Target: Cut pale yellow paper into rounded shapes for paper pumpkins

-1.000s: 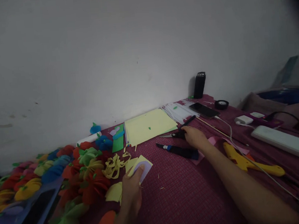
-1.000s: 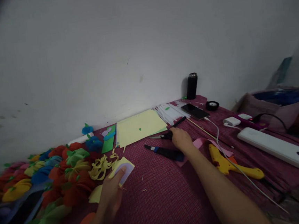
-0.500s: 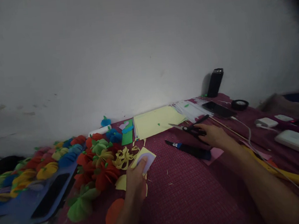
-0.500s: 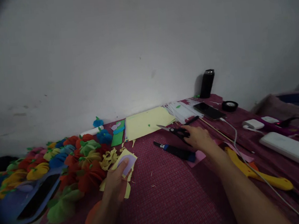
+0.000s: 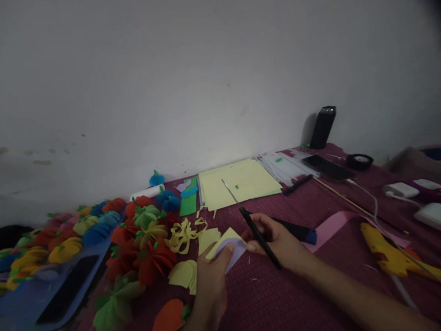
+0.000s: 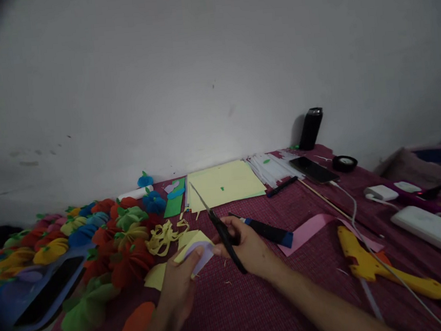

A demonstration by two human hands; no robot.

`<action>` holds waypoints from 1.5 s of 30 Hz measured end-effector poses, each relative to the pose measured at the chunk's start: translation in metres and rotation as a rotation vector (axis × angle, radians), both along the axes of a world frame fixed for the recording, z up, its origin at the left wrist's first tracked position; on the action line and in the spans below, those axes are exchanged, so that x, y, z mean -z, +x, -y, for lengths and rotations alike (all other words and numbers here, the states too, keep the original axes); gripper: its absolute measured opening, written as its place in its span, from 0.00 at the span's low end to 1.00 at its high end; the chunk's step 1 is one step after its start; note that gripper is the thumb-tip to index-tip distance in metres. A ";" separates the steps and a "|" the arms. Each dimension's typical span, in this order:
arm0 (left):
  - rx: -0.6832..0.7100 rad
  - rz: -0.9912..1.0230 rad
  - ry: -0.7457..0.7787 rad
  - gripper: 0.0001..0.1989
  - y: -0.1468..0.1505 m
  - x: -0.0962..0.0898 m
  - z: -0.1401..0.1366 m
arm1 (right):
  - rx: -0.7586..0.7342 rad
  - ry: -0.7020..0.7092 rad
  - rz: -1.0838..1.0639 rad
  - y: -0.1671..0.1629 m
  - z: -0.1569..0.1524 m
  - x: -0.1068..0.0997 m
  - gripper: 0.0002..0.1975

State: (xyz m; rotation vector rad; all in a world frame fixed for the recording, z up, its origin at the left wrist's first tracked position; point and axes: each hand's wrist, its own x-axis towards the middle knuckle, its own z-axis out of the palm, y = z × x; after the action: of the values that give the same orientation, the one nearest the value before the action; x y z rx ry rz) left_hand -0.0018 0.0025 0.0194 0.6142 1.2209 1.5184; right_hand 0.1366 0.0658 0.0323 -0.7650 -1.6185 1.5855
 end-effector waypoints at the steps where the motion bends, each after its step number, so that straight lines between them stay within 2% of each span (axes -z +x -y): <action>1: 0.010 -0.019 0.006 0.12 0.000 0.002 0.000 | 0.004 -0.004 0.010 -0.001 0.001 0.001 0.23; 4: 0.037 -0.055 0.005 0.12 0.001 0.006 0.000 | 0.016 -0.004 0.023 -0.004 0.003 0.004 0.21; 10: 0.055 -0.001 -0.014 0.11 0.007 0.007 0.001 | 0.023 0.005 -0.014 -0.004 0.002 0.009 0.19; 15: 0.061 -0.017 0.006 0.13 0.007 0.009 0.000 | 0.034 -0.050 -0.015 -0.004 0.003 0.007 0.21; 20: 0.057 -0.076 0.008 0.15 0.006 0.009 -0.001 | 0.049 -0.021 -0.018 -0.005 0.004 0.006 0.20; 25: 0.033 -0.030 0.034 0.13 0.006 0.006 -0.001 | 0.029 -0.024 0.007 -0.004 0.004 0.005 0.21; 29: -0.032 0.044 0.042 0.10 -0.006 -0.002 -0.003 | -0.086 -0.001 0.039 0.012 0.005 0.001 0.21; 36: -0.322 0.203 0.090 0.10 -0.039 -0.016 -0.009 | -0.417 -0.098 0.140 0.023 0.008 0.004 0.24; 40: -0.359 0.199 0.101 0.11 -0.042 -0.016 -0.009 | -0.491 -0.066 0.168 0.016 0.014 0.016 0.24; 45: -0.347 0.173 0.091 0.11 -0.029 -0.024 -0.005 | -0.521 0.013 0.143 0.013 0.016 0.025 0.29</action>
State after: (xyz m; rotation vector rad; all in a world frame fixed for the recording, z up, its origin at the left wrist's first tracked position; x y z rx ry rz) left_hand -0.0308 0.0074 0.0436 0.3296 1.1705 1.8837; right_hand 0.1495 0.0496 0.0073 -0.4761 -2.0482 1.9048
